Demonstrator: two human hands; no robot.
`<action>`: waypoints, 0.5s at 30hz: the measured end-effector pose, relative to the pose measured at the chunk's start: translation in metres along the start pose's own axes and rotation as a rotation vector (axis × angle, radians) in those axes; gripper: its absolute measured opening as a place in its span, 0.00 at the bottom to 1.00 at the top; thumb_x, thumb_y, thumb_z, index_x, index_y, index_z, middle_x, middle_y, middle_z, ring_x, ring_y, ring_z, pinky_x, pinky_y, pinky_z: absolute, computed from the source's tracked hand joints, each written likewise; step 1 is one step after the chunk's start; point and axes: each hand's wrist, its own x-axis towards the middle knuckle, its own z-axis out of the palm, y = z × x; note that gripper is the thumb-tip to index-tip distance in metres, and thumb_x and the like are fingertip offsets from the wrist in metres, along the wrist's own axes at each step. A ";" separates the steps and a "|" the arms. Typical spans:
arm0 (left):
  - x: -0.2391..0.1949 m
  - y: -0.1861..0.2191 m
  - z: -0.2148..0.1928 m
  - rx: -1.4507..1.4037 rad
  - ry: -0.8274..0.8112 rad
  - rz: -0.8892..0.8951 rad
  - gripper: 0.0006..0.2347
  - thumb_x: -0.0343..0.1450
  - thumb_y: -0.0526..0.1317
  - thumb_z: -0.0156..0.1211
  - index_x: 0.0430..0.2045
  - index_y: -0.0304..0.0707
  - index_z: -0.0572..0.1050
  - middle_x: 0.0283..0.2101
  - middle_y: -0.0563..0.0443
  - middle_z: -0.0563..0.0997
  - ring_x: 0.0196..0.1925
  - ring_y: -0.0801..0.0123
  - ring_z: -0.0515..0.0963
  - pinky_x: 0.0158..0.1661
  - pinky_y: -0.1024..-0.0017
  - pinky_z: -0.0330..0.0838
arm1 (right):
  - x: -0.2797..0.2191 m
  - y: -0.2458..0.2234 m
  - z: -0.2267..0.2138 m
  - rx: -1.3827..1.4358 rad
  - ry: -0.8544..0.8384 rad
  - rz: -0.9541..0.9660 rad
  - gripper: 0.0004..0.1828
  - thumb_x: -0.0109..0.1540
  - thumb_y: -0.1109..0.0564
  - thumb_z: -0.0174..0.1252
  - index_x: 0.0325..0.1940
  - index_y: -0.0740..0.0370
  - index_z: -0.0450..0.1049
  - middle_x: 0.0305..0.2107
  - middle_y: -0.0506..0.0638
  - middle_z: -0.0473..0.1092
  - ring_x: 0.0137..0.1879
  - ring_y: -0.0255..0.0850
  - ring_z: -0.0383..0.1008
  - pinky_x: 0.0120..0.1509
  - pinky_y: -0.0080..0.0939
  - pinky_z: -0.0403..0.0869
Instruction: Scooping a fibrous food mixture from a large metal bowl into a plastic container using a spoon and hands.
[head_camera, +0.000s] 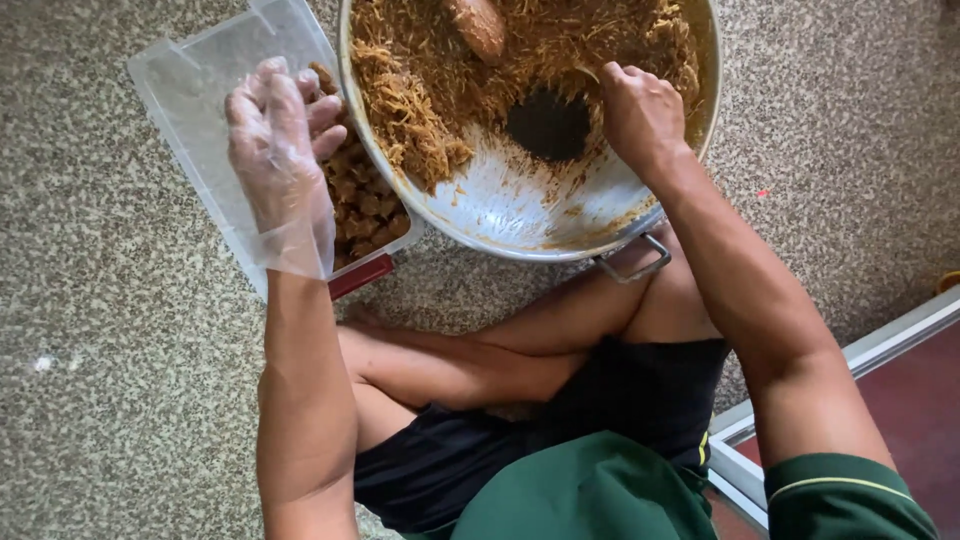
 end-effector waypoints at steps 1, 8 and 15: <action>0.001 -0.005 -0.001 -0.002 0.002 -0.003 0.19 0.73 0.51 0.52 0.51 0.37 0.68 0.46 0.51 0.82 0.41 0.75 0.86 0.38 0.85 0.86 | 0.001 -0.001 0.001 -0.001 -0.003 -0.002 0.03 0.68 0.66 0.57 0.43 0.69 0.76 0.30 0.58 0.77 0.27 0.46 0.79 0.28 0.42 0.82; 0.004 -0.022 -0.001 0.068 -0.079 0.147 0.17 0.77 0.47 0.52 0.54 0.35 0.65 0.49 0.44 0.81 0.43 0.68 0.86 0.41 0.78 0.87 | 0.005 0.003 0.017 0.025 -0.132 -0.001 0.04 0.67 0.67 0.56 0.41 0.67 0.77 0.28 0.58 0.78 0.30 0.49 0.80 0.33 0.47 0.80; 0.002 -0.020 0.009 -0.086 -0.131 0.019 0.10 0.77 0.40 0.54 0.50 0.37 0.69 0.42 0.49 0.82 0.35 0.73 0.85 0.33 0.83 0.85 | -0.015 0.012 0.019 0.368 -0.256 0.069 0.05 0.69 0.69 0.57 0.42 0.69 0.78 0.28 0.57 0.78 0.22 0.44 0.76 0.23 0.39 0.76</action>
